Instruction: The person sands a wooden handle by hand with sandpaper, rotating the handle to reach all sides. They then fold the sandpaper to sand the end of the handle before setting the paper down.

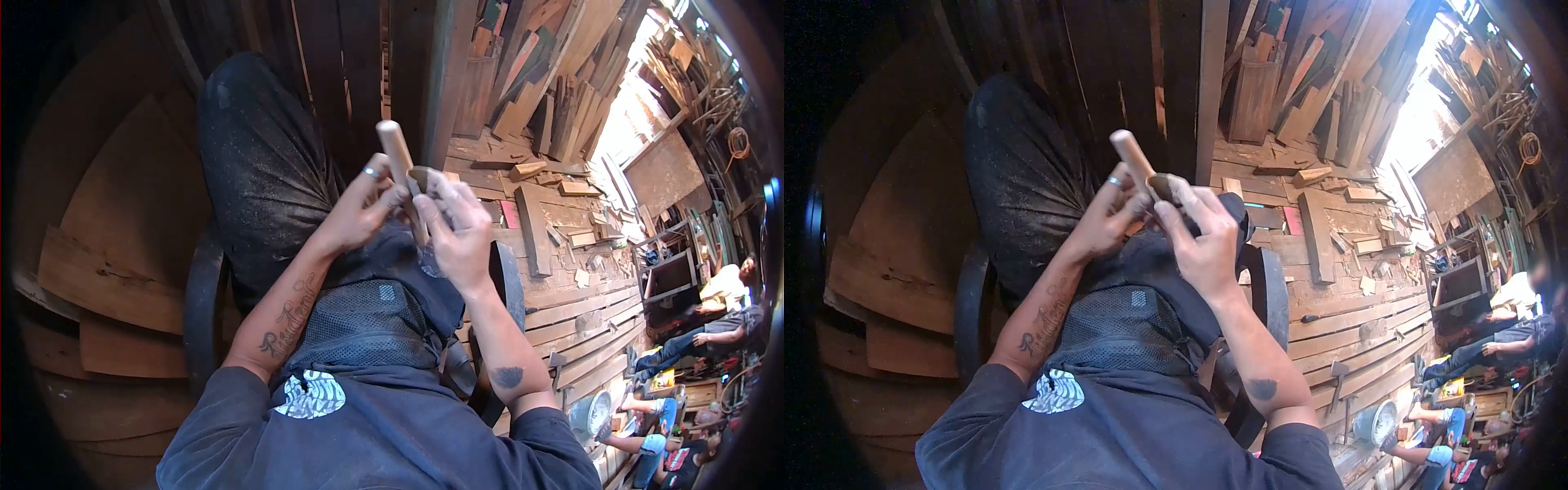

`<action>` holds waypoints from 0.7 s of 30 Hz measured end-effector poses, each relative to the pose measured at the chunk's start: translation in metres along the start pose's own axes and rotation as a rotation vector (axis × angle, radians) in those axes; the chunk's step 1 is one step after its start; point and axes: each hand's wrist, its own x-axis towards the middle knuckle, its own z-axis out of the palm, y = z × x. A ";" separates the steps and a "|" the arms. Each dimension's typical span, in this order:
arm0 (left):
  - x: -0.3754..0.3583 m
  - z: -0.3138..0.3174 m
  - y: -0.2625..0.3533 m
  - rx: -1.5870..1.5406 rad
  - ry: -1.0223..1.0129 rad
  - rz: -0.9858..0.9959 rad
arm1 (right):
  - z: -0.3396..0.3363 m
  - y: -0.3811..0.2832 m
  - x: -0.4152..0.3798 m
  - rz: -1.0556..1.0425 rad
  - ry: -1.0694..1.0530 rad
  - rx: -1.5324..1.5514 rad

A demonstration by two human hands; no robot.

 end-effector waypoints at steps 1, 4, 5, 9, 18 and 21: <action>-0.002 0.000 -0.001 -0.004 0.018 0.001 | 0.003 0.004 0.004 -0.035 0.043 0.050; -0.001 -0.002 0.001 -0.005 0.064 0.016 | 0.000 0.004 -0.002 -0.061 -0.011 -0.097; 0.000 -0.002 0.001 0.007 0.048 0.013 | 0.002 0.012 -0.009 0.059 -0.041 -0.038; -0.001 0.006 -0.004 -0.057 -0.036 -0.019 | 0.001 0.005 0.002 -0.043 0.052 -0.020; -0.003 0.008 0.000 -0.074 -0.011 -0.016 | 0.005 0.015 0.000 -0.050 0.037 0.016; -0.003 -0.001 0.006 -0.063 0.062 0.018 | 0.001 0.013 -0.001 -0.059 0.003 -0.041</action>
